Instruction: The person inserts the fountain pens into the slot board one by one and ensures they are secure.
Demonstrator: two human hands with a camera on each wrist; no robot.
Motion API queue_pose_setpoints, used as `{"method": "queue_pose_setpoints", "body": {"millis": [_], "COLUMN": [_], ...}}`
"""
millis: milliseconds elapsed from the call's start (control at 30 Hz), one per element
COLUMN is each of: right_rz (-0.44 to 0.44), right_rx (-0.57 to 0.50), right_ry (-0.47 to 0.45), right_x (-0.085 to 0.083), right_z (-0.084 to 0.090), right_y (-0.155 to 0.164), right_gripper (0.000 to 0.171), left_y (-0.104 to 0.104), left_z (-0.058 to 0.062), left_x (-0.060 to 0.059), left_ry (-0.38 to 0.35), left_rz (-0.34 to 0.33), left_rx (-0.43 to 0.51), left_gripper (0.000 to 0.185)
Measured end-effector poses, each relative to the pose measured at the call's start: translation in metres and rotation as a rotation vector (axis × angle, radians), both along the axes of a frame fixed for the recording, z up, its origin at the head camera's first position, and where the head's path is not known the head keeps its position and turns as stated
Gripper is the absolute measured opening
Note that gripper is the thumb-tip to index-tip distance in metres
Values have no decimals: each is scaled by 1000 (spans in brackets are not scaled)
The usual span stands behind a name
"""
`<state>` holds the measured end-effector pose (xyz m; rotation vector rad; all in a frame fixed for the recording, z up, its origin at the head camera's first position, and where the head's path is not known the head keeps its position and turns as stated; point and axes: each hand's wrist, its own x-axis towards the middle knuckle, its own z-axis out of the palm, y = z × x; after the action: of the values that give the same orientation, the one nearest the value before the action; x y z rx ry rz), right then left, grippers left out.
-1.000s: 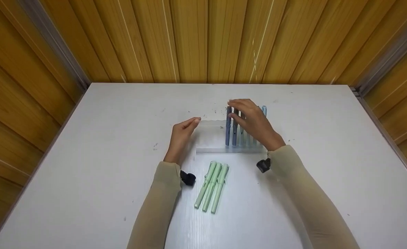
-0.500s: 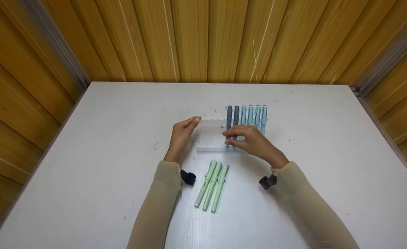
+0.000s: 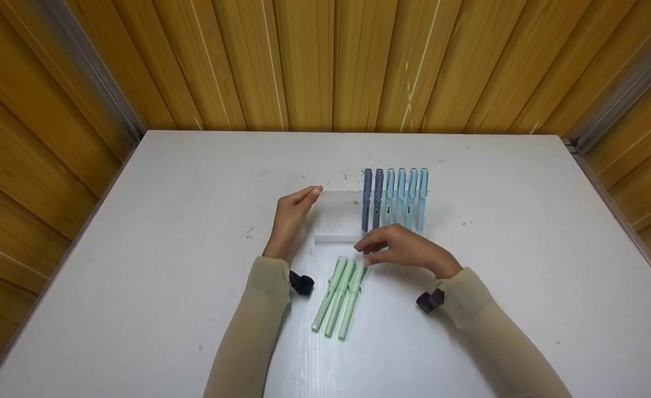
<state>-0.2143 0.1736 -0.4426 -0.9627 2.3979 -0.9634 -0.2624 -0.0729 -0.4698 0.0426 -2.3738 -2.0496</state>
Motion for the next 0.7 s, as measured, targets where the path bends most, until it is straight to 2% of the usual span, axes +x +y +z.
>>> {"method": "queue_pose_setpoints", "body": {"millis": [167, 467, 700], "right_rz": [29, 66, 25], "right_rx": [45, 65, 101], "right_ry": [-43, -23, -35], "right_x": [2, 4, 5], "right_z": [-4, -8, -8], "right_y": [-1, -3, -4], "right_gripper": [36, 35, 27], "left_y": [0, -1, -1], "left_z": [0, 0, 1], "left_x": [1, 1, 1], "left_ry": [2, -12, -14], "left_rz": [-3, -23, -9], "left_rx": [-4, 35, 40], "left_gripper": [35, 34, 36]}}
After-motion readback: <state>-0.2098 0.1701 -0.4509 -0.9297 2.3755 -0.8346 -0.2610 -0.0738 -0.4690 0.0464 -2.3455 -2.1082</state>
